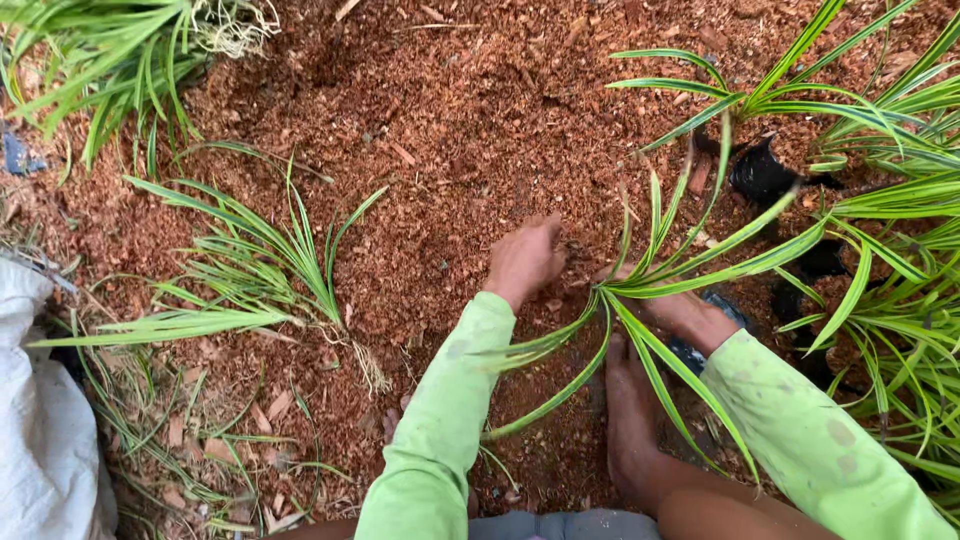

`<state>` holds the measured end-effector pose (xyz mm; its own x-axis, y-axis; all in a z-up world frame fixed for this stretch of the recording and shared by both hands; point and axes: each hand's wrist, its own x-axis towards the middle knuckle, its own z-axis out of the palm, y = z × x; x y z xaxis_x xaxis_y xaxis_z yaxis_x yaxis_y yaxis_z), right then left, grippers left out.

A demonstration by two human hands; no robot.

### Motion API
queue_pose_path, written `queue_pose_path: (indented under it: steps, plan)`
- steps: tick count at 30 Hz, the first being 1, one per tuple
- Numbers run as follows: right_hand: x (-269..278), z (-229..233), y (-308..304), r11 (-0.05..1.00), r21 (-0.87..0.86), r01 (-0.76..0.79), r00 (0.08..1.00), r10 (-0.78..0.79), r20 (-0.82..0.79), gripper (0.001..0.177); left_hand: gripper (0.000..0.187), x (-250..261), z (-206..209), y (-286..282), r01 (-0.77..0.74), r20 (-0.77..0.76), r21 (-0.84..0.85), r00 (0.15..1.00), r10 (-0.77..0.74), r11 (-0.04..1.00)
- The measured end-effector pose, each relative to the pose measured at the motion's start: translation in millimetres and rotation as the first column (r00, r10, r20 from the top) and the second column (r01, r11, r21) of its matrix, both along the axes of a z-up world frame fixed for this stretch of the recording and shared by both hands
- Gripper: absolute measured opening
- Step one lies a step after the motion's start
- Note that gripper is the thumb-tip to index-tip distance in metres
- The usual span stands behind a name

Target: The person plants small green plants into a bed of reddish-brown mulch. They use their hands to dig small holes, place the plants inside, and cover the roots with the mulch. The person also handles a small black plastic pot during the process.

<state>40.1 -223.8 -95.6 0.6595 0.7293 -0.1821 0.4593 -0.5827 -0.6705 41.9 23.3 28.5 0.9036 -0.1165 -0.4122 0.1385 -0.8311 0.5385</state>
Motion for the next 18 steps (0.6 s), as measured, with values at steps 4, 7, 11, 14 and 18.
queue_pose_path:
  steps: [4, 7, 11, 14, 18]
  plan:
    - [4, 6, 7, 0.994, 0.071, 0.08, 0.997, -0.079, -0.025, 0.019, 0.034, -5, 23, -9, 0.145, -0.035, 0.057, 0.989, -0.143, 0.988]
    - [12, 33, 18, 0.998, 0.047, 0.053, 0.989, -0.059, 0.138, 0.018, 0.027, -4, 14, 0, 0.019, 0.181, -0.294, 0.983, 0.036, 0.956]
    - [32, 17, 19, 0.98, -0.097, 0.174, 0.959, -0.147, 0.241, 0.037, 0.034, -13, -7, 2, -0.054, -0.103, -0.111, 0.994, 0.043, 0.992]
    - [34, 23, 15, 0.969, -0.117, 0.216, 0.964, -0.193, 0.181, 0.043, 0.034, -18, -42, 3, -0.038, 0.018, -0.119, 0.999, 0.04, 0.992]
    - [25, 32, 13, 0.972, -0.033, 0.232, 0.97, -0.234, -0.061, 0.04, 0.035, -13, -39, -11, 0.082, 0.181, -0.108, 0.982, -0.061, 0.991]
